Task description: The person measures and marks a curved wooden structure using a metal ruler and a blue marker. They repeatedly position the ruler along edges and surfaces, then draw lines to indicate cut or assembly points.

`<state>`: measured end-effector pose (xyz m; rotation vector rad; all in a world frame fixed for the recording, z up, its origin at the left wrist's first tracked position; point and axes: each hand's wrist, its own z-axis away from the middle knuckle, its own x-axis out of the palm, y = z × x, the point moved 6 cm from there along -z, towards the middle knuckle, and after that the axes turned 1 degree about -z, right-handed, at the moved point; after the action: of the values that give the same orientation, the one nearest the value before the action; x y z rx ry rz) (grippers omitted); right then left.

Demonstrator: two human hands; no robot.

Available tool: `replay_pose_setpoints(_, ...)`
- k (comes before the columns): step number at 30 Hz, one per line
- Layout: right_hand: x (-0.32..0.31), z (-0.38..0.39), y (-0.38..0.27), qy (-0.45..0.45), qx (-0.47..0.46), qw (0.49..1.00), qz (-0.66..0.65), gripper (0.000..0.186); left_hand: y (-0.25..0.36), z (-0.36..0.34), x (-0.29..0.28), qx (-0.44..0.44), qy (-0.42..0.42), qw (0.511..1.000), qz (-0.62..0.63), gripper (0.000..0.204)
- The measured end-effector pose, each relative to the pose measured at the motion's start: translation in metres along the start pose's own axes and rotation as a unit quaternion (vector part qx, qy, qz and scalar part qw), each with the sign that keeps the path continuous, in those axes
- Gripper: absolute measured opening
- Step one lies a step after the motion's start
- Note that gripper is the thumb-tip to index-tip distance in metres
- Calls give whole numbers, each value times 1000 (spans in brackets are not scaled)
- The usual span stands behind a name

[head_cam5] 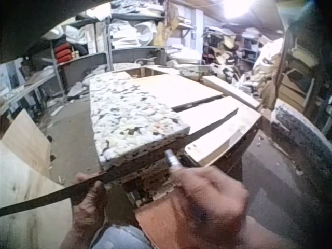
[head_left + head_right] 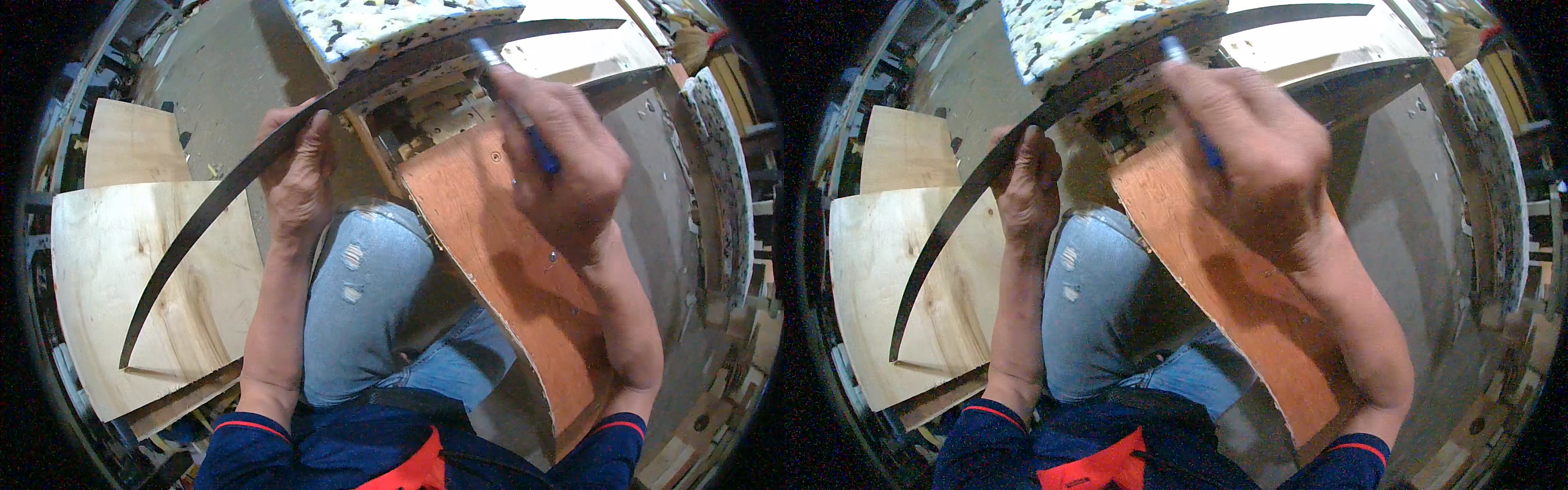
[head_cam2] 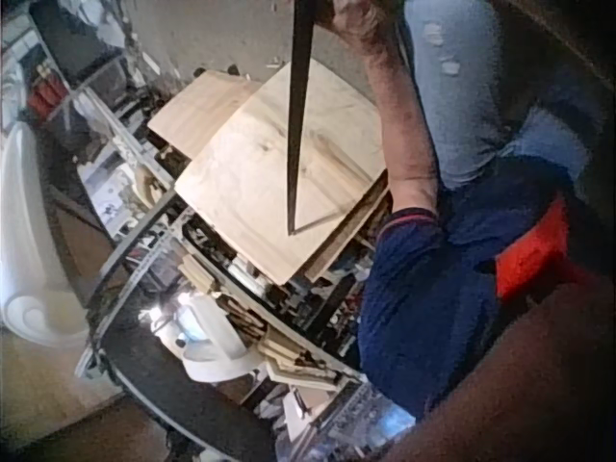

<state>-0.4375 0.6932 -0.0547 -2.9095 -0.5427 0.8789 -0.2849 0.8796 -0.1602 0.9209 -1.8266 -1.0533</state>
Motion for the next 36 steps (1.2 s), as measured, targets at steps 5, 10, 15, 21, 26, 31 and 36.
replay_pose_setpoints(5,-17,-5,18,7,36,996,81,26,1,1,4,-23,1,1000,-11,9)
replay_pose_setpoints(10,-11,-7,23,-5,42,995,85,25,-5,0,-5,-11,0,1000,4,16)
replay_pose_setpoints(15,-5,-10,16,-2,32,995,98,23,-2,0,-3,-9,24,1000,-15,16)
replay_pose_setpoints(21,16,-12,-15,-7,-24,998,56,27,0,0,0,-23,10,1000,5,16)
replay_pose_setpoints(26,41,-14,-65,-34,-37,998,-30,34,0,1,-3,-31,1,999,28,18)
replay_pose_setpoints(31,44,-10,-65,-8,-75,992,-102,35,4,2,4,-6,15,1000,-5,19)
replay_pose_setpoints(36,37,-7,-59,-43,-54,985,-158,36,8,2,2,-32,9,998,-45,16)
